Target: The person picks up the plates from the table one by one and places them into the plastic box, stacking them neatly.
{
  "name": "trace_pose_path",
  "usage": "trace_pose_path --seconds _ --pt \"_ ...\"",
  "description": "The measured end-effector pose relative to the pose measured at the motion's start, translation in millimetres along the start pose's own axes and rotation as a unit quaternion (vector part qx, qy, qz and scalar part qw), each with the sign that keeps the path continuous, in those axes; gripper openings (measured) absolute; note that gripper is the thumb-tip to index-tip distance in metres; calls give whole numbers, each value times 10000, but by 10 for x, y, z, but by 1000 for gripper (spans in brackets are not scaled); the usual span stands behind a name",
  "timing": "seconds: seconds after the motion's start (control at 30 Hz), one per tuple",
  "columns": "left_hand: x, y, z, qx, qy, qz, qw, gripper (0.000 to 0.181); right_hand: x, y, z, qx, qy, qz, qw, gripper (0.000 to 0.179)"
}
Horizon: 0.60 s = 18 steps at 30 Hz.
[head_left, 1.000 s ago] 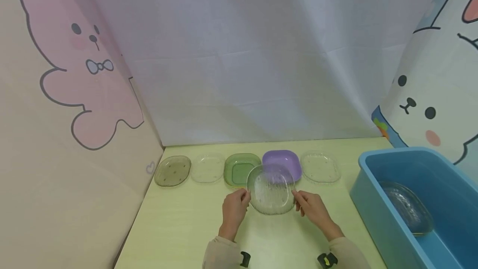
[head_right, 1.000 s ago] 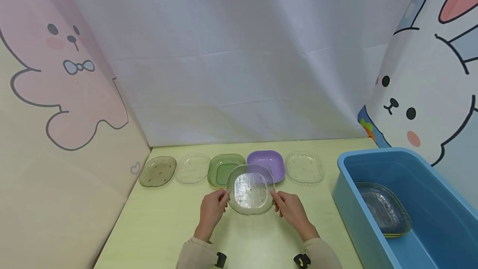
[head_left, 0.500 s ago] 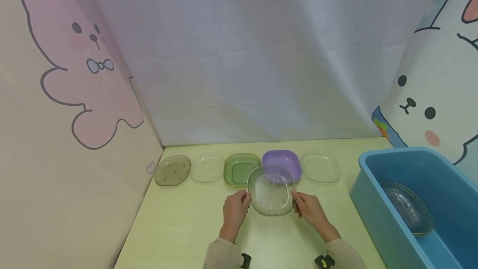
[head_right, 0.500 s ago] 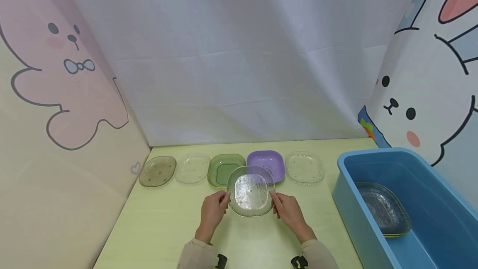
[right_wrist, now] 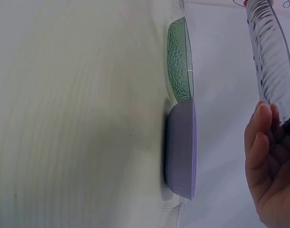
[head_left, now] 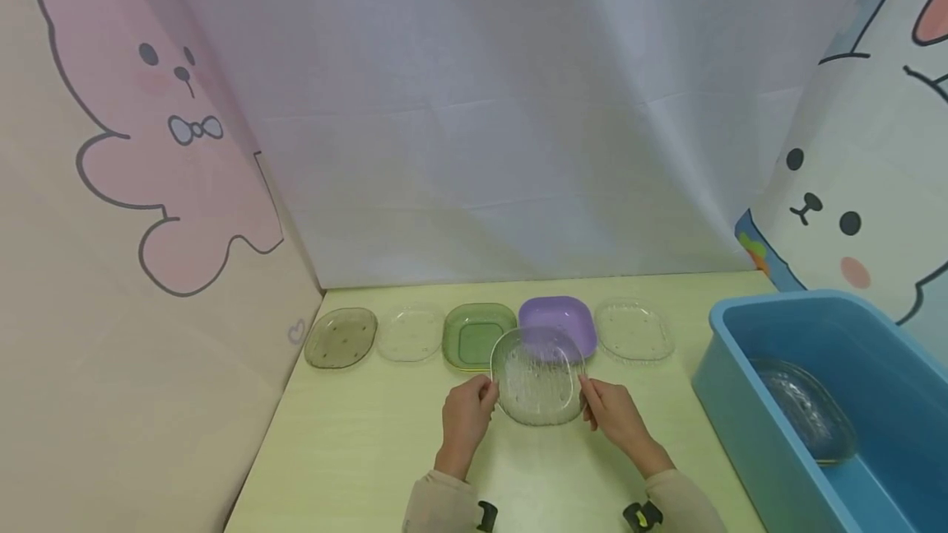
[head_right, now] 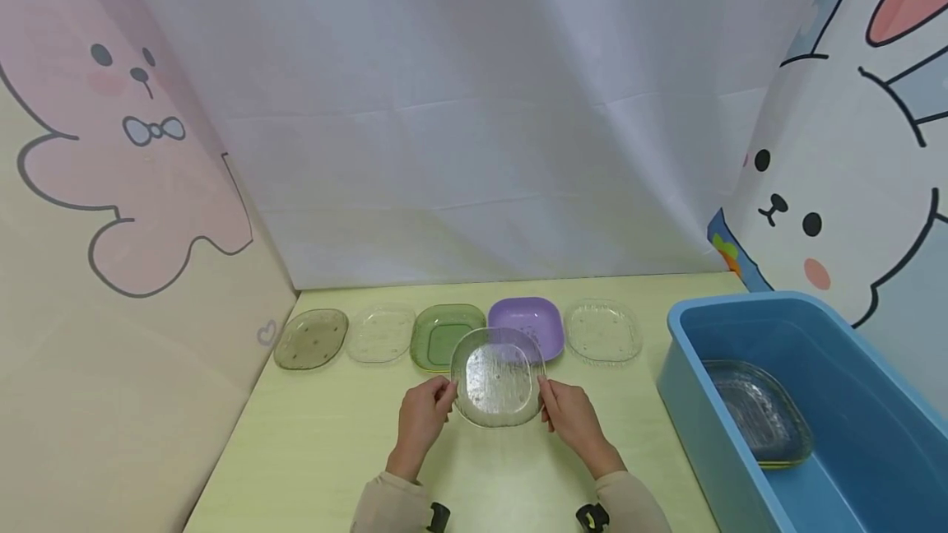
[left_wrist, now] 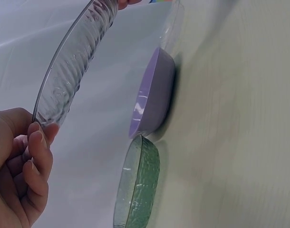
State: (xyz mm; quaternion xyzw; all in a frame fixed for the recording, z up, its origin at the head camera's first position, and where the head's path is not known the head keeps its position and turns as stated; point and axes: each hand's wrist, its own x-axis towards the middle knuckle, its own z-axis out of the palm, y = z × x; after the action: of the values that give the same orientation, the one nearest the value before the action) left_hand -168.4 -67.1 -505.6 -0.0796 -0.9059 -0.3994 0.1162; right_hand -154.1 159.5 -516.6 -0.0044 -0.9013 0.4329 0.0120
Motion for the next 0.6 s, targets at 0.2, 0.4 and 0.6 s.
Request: trace_pose_path --seconds 0.2,0.4,0.6 --pt "6 -7 0 -34 -9 -11 10000 23 10 6 -2 -149 62 -105 9998 42" --pt "5 -20 -10 -141 -30 -88 9999 22 50 -26 -25 -240 9 -82 9997 42" --pt "22 -34 -17 -277 -103 -145 9995 27 89 -75 -72 -415 24 -112 9991 41"
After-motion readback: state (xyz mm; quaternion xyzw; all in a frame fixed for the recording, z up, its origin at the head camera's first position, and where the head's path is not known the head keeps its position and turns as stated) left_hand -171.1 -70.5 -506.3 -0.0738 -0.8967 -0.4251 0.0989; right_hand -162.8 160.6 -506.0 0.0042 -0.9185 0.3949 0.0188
